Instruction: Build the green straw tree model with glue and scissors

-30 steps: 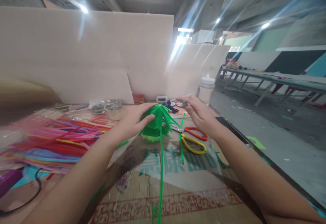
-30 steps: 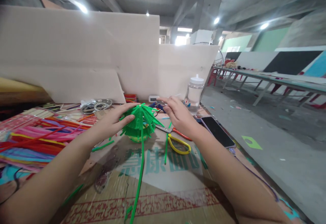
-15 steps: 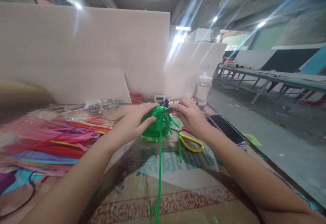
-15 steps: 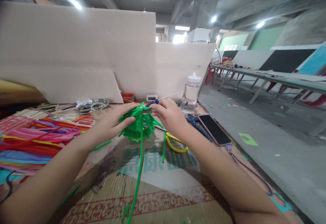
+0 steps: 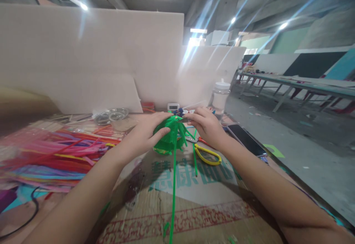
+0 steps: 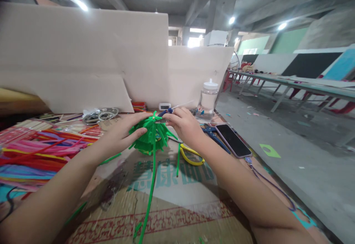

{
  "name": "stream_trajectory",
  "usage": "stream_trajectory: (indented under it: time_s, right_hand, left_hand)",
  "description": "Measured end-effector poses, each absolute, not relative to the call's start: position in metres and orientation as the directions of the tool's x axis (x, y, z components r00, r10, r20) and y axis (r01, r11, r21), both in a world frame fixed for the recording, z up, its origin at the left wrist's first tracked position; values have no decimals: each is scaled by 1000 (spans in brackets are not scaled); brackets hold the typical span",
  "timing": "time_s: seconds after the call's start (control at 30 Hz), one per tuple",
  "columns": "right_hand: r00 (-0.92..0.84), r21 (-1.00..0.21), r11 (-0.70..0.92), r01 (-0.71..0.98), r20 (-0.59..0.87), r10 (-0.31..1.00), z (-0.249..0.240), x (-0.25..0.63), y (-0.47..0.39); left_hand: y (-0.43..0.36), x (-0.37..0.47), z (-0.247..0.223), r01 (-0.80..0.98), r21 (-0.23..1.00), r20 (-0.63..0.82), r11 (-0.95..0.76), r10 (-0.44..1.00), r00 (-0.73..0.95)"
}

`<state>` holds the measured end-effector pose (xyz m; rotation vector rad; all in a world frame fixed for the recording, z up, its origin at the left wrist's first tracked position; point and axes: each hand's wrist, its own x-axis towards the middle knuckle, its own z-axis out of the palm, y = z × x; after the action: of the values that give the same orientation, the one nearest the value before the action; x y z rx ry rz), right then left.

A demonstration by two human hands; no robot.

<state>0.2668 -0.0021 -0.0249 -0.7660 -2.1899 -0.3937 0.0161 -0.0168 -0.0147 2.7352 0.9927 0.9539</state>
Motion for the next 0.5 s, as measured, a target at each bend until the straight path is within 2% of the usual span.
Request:
stream_trajectory:
  time_s: [0.27, 0.5]
  right_hand:
    - [-477, -79, 794, 603, 762, 438, -24, 269, -3]
    - [-491, -47, 789, 612, 760, 426, -29, 270, 1]
  left_hand:
    - [-15, 14, -16, 572, 300, 520, -763, 634, 573]
    - [-14, 14, -15, 565, 295, 517, -771, 626, 584]
